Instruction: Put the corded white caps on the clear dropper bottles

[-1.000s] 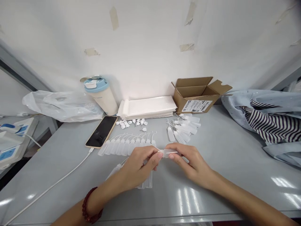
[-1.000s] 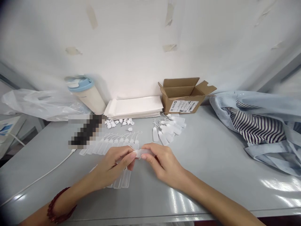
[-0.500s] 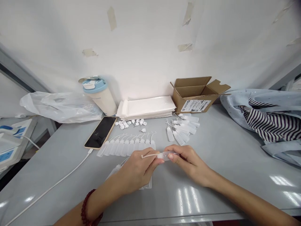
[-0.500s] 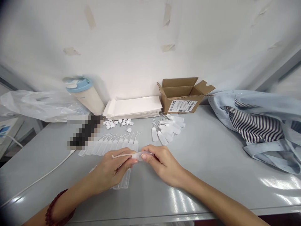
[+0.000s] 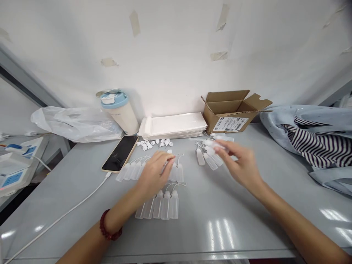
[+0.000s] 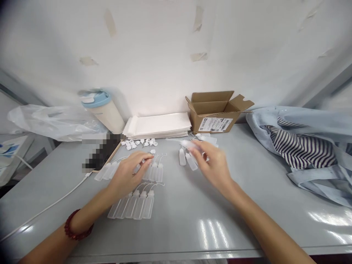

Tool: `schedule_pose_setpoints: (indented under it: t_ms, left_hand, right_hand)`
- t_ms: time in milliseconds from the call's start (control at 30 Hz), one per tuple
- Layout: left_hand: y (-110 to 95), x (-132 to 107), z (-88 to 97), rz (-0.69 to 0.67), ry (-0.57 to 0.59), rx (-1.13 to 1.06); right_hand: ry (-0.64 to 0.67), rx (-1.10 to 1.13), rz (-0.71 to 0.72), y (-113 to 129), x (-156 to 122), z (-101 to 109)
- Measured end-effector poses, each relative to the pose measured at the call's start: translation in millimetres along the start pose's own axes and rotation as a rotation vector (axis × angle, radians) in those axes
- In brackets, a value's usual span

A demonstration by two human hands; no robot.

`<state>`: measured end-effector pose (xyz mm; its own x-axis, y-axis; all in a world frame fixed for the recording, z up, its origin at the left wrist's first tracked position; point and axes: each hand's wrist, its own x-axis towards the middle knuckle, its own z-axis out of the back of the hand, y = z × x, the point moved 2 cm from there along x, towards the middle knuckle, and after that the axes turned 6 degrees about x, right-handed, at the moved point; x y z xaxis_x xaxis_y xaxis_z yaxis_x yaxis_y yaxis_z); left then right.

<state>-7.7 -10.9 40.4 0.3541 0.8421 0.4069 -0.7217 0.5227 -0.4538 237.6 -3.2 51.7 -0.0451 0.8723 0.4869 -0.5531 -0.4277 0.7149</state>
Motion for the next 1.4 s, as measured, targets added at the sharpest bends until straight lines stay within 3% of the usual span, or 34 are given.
schedule_pose_setpoints:
  t_ms: [67, 200, 267, 367, 467, 567, 700, 800, 1000, 1400]
  left_hand:
    - [11, 5, 4.4, 0.029, -0.031, 0.082]
    - [27, 12, 9.4, 0.022, 0.022, 0.205]
    - [29, 13, 9.5, -0.002, 0.095, 0.216]
    - [28, 15, 7.4, -0.031, 0.239, 0.215]
    - [26, 16, 5.1, -0.02, 0.353, 0.215]
    - [27, 18, 3.4, -0.015, 0.401, 0.21]
    - [30, 20, 1.9, -0.025, 0.385, 0.219]
    - [33, 21, 1.3, -0.007, 0.35, 0.248]
    - [41, 24, -1.5, 0.007, 0.31, 0.252]
    - [49, 28, -4.5, 0.109, 0.203, 0.209]
  right_hand:
    - [-0.137, -0.192, 0.038, -18, 10, 8]
    - [-0.221, -0.493, 0.119, -42, 20, 12]
    - [-0.225, -0.54, 0.161, -41, 19, 11]
    - [-0.226, -0.442, 0.216, -22, 13, 7]
    - [-0.104, -0.227, 0.222, 4, 1, -3]
    - [0.191, -0.042, 0.222, 26, -19, -20]
    - [0.599, 0.015, 0.316, 46, -47, -43]
    - [0.761, -0.012, 0.325, 54, -59, -51]
    - [0.853, -0.034, 0.348, 58, -61, -54]
    - [0.827, 0.075, 0.265, 55, -67, -56]
